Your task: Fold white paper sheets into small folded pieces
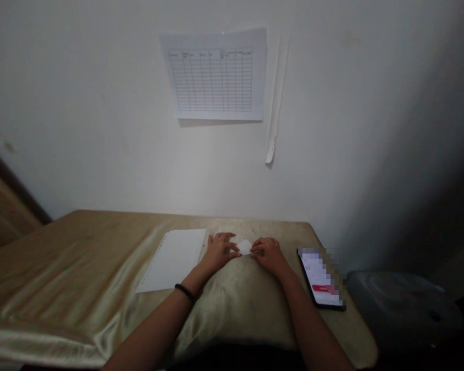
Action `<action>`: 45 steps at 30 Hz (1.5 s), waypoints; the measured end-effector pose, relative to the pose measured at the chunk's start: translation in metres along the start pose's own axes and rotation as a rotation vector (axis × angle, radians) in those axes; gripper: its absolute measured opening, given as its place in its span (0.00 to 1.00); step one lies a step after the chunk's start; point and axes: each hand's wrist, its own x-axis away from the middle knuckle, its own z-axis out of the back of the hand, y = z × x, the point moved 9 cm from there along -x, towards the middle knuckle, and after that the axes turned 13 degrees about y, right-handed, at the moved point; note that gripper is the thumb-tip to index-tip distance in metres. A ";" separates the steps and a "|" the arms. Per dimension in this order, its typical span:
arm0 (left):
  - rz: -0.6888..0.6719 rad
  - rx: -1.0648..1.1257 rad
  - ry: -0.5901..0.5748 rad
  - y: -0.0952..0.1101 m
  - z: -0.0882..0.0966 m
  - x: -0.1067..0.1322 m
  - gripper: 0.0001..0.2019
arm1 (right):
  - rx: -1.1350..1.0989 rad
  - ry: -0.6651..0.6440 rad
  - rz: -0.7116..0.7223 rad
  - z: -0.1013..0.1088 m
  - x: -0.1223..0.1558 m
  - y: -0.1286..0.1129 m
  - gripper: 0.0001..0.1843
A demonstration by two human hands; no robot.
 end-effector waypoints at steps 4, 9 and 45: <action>0.013 0.016 0.025 -0.001 0.002 0.000 0.09 | 0.020 0.002 0.001 0.000 -0.002 0.001 0.08; 0.026 0.023 0.006 -0.001 0.002 -0.002 0.07 | 0.005 0.013 0.006 0.000 -0.005 0.002 0.10; -0.007 0.017 0.010 0.011 -0.009 0.003 0.08 | 0.054 0.150 -0.077 -0.012 -0.002 0.000 0.14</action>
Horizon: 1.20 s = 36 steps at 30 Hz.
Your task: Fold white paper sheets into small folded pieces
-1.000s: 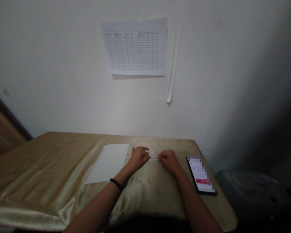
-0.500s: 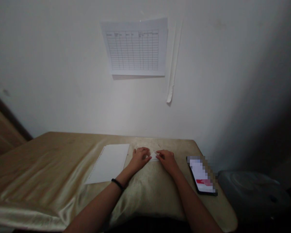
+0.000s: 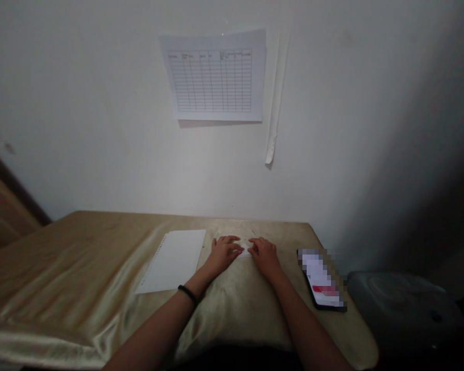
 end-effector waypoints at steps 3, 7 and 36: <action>0.010 -0.019 -0.013 -0.002 -0.001 0.000 0.08 | 0.016 -0.029 -0.029 -0.001 -0.001 0.000 0.13; 0.008 -0.031 -0.016 -0.003 -0.003 0.001 0.10 | 0.046 -0.123 -0.096 -0.004 0.000 -0.001 0.09; 0.045 -0.108 -0.027 -0.006 -0.005 0.000 0.16 | 0.160 -0.154 -0.144 0.000 0.001 -0.006 0.10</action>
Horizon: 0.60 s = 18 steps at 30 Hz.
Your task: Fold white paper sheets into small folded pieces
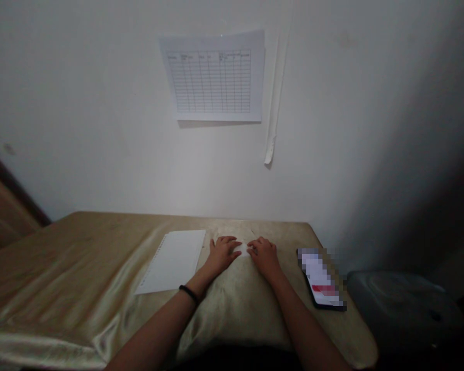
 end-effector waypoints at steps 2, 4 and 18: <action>0.001 -0.009 -0.012 0.001 0.000 0.000 0.15 | 0.026 0.010 0.006 0.000 0.001 0.001 0.11; 0.008 -0.012 -0.017 0.001 0.000 0.000 0.15 | 0.048 0.023 0.010 0.001 0.002 0.003 0.12; 0.025 0.055 0.015 -0.001 0.001 0.002 0.15 | -0.061 0.028 -0.010 -0.006 -0.001 0.007 0.11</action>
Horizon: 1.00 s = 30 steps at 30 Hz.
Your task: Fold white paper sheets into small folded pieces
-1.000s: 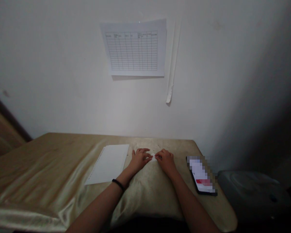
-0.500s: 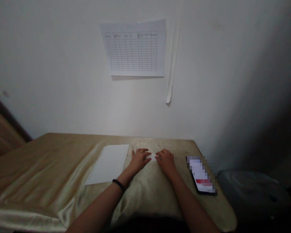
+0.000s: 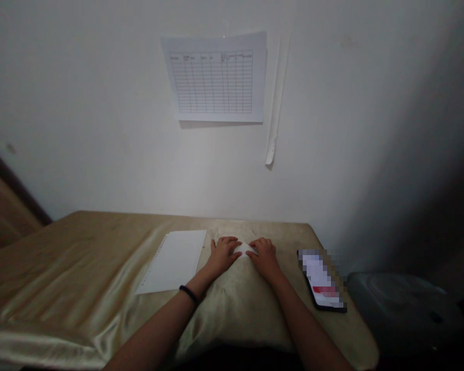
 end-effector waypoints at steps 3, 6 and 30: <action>0.019 0.036 0.019 -0.001 0.002 -0.001 0.11 | -0.052 0.014 -0.007 0.001 0.000 0.001 0.10; 0.041 0.072 0.025 -0.001 0.004 -0.002 0.07 | -0.098 0.020 -0.011 0.004 0.000 0.000 0.10; -0.091 0.054 -0.030 0.010 0.003 0.002 0.16 | 0.103 0.026 0.077 0.006 0.001 -0.001 0.16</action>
